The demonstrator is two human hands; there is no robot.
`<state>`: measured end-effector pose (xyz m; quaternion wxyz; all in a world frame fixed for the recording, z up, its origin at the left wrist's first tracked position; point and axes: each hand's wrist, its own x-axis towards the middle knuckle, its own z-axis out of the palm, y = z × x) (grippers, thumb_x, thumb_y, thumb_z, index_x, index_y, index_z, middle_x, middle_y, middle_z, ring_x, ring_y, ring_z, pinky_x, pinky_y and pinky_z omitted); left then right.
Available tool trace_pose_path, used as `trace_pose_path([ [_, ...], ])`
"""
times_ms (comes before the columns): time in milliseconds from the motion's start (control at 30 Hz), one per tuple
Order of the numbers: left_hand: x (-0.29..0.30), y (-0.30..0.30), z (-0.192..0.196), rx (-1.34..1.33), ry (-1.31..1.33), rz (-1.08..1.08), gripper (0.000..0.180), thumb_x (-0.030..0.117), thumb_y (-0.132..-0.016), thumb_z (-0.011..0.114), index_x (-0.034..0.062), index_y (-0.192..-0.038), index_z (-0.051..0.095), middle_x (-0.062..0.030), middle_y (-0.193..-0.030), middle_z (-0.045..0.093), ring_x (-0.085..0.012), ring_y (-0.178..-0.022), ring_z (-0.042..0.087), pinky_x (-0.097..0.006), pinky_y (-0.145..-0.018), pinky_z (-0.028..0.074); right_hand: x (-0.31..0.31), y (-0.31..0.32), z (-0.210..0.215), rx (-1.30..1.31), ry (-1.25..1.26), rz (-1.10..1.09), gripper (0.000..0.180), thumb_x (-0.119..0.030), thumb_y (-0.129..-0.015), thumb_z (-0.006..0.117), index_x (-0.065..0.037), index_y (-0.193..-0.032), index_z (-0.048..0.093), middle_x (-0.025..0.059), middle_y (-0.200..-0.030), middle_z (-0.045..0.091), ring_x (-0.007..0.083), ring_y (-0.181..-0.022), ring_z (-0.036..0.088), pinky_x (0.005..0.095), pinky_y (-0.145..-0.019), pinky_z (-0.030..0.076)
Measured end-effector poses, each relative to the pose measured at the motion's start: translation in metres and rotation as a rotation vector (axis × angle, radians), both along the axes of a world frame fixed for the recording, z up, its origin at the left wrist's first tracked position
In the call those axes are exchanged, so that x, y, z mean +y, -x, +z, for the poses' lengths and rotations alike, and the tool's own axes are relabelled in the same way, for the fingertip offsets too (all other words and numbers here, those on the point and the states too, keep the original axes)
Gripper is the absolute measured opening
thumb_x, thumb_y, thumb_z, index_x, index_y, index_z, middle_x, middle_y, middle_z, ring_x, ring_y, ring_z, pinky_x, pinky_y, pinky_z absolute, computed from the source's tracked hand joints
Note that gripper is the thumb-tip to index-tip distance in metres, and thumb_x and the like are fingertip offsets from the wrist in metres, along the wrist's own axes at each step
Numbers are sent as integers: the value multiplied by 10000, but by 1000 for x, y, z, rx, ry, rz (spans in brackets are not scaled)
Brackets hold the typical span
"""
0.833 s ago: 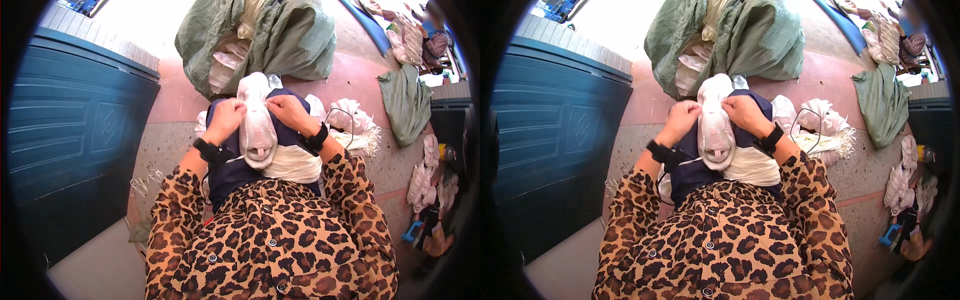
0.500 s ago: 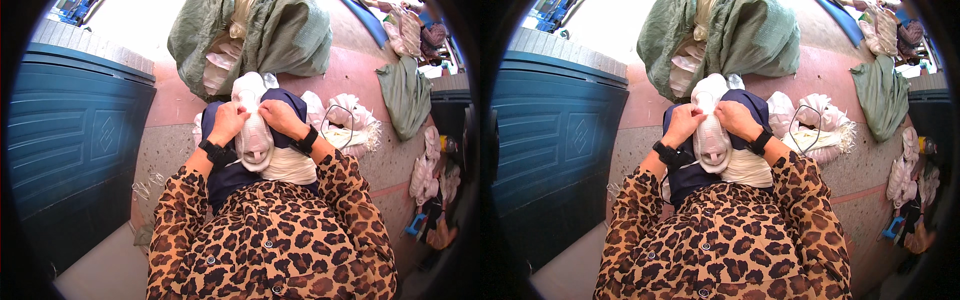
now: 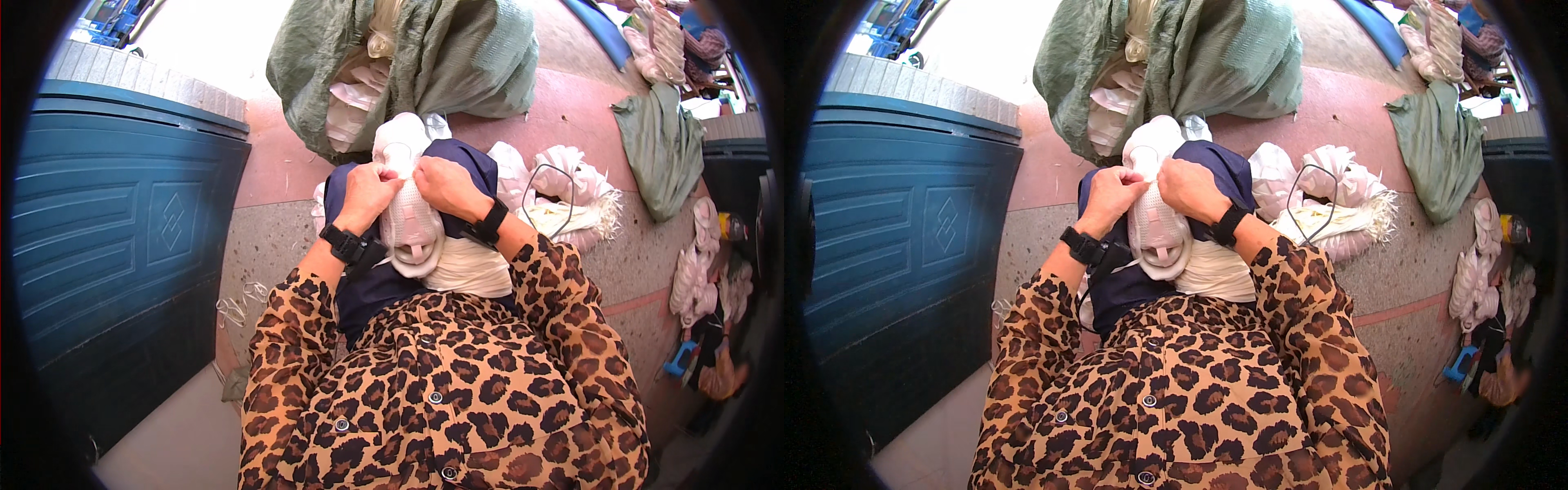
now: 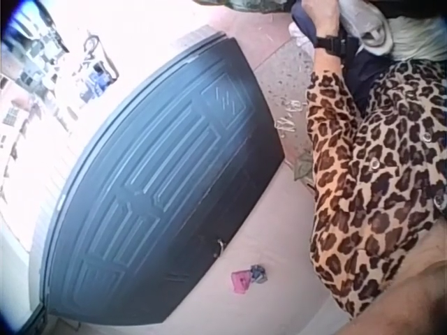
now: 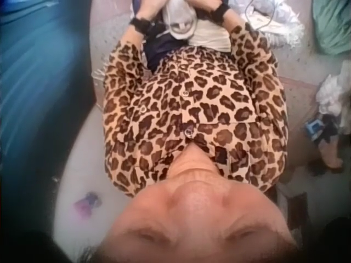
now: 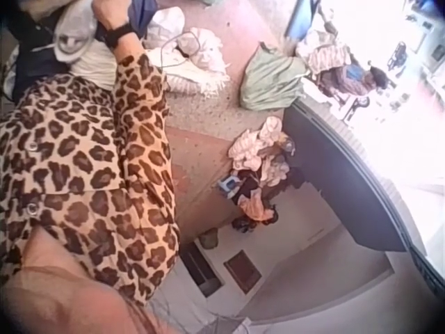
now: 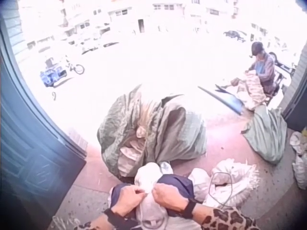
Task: The recorder is lacing a white shoe while sitting on the floor in a warehouse setting.
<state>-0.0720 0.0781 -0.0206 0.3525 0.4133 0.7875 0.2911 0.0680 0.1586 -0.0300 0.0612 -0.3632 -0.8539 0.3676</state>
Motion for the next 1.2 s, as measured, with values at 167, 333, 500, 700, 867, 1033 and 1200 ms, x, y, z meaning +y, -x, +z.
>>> trace_pose_path([
  [167,0,-1,1,-18,14,7,206,124,-679,681,-29,-806,629,-72,-702,628,-90,-611,561,-229,-564,453,14,5,-8,-63,81,149,269,-158,-773,442,66,-719,582,273,-747,578,385,-746,588,447,-686,463],
  [333,0,-4,2,62,9,-7,219,139,-684,678,-32,-809,623,-78,-700,624,-111,-620,568,-237,-583,459,11,14,-17,-32,243,48,272,-164,-749,478,83,-717,585,289,-731,571,387,-706,587,434,-644,461],
  [500,-9,-2,-3,113,-79,-17,255,154,-700,674,-40,-851,609,-90,-735,624,-130,-651,574,-244,-610,464,18,13,-7,45,859,-104,225,-139,-744,520,69,-667,556,225,-618,551,303,-518,513,375,-518,407],
  [700,-18,-2,0,61,-91,-39,287,120,-724,655,-45,-947,582,-98,-811,621,-129,-692,568,-250,-651,469,6,3,-7,184,208,65,157,-110,-746,505,9,-712,602,200,-696,582,320,-650,571,387,-617,442],
  [867,-15,-6,-1,68,-96,-29,287,110,-709,664,-45,-936,583,-103,-793,616,-132,-678,569,-251,-638,467,-1,11,-17,235,-2,51,141,-64,-732,503,-1,-827,587,212,-790,593,353,-781,572,414,-696,443],
  [1033,-14,-1,-10,194,-204,-89,205,70,-696,650,-33,-861,587,-115,-729,591,-195,-660,574,-287,-611,462,4,11,-5,226,57,166,213,-19,-725,506,-11,-938,501,203,-818,577,364,-846,551,413,-724,435],
  [1200,0,20,3,653,-422,-719,49,37,-727,525,15,-737,483,-130,-710,494,-298,-734,498,-364,-654,430,1,8,-3,341,-26,121,233,-69,-732,535,-10,-955,503,196,-843,569,357,-864,543,405,-740,430],
])
